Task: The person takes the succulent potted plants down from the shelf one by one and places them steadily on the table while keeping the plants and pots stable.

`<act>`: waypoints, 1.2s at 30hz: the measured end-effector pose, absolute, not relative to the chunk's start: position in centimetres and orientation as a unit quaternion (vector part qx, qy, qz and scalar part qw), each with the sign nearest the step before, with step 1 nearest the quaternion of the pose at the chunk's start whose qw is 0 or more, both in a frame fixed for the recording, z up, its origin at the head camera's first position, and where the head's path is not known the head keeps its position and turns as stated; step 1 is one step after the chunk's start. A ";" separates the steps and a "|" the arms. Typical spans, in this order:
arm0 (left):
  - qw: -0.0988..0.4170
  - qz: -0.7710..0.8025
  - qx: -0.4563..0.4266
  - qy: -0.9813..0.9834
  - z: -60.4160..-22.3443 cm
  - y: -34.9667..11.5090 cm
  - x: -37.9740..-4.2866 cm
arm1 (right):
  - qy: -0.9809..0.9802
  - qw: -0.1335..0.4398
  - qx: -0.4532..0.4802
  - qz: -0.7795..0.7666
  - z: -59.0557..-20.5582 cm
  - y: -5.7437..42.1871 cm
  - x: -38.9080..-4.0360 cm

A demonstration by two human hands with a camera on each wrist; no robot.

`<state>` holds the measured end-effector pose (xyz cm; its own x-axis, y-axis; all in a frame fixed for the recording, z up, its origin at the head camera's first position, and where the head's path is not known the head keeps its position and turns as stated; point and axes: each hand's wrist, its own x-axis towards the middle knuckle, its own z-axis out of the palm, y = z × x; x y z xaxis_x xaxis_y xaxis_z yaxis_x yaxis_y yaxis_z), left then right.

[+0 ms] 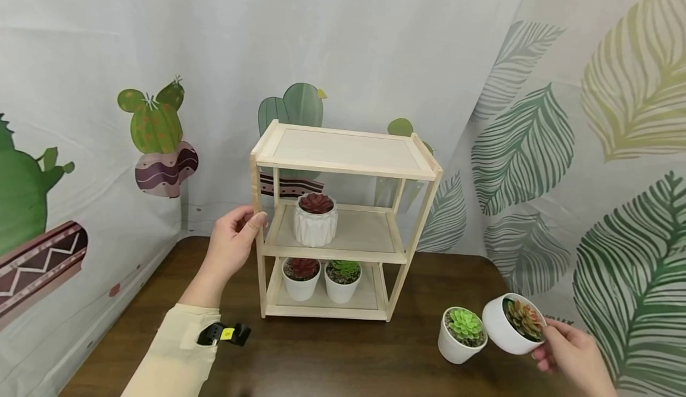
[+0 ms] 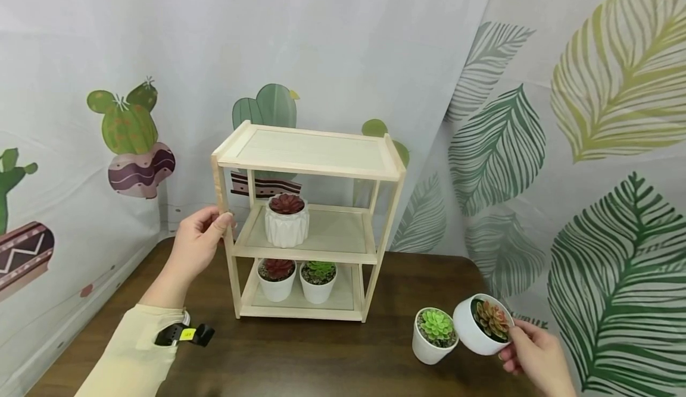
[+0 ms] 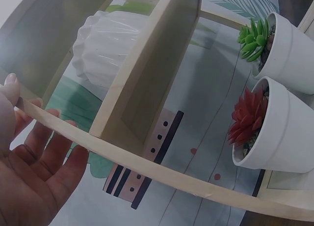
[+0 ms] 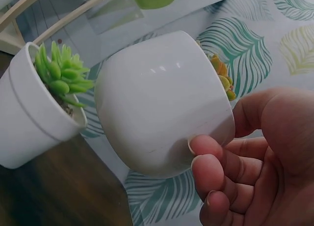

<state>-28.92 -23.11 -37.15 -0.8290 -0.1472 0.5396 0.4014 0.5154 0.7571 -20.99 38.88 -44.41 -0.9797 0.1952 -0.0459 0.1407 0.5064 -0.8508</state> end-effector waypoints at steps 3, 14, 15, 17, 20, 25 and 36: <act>0.286 -0.483 -0.075 -0.824 -37.1 -23.1 -28.9 | -0.868 0.020 -0.107 0.485 -44.5 39.1 -20.9; 0.286 -0.482 -0.076 -0.825 -37.1 -23.4 -29.1 | -0.851 0.006 -0.135 0.507 -46.4 40.1 -20.8; 0.287 -0.480 -0.076 -0.825 -37.1 -23.4 -29.1 | -0.848 0.004 -0.140 0.511 -46.7 40.2 -20.9; 0.289 -0.479 -0.078 -0.825 -37.1 -23.4 -29.0 | -0.841 -0.002 -0.154 0.519 -47.1 40.4 -20.9; 0.291 -0.479 -0.079 -0.824 -37.0 -23.4 -28.9 | -0.829 -0.012 -0.172 0.533 -47.7 40.7 -20.9; 0.293 -0.481 -0.079 -0.823 -37.0 -23.3 -28.8 | -0.833 -0.027 -0.188 0.520 -48.5 40.8 -21.0; 0.293 -0.485 -0.078 -0.820 -37.1 -23.3 -28.7 | -0.830 -0.019 -0.215 0.514 -50.4 40.6 -20.7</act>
<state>-28.75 -23.30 -37.07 -0.8159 -0.1562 0.5567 0.4122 0.5179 0.7495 -20.68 40.62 -50.38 -0.9064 0.3386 -0.2524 0.3768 0.3782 -0.8456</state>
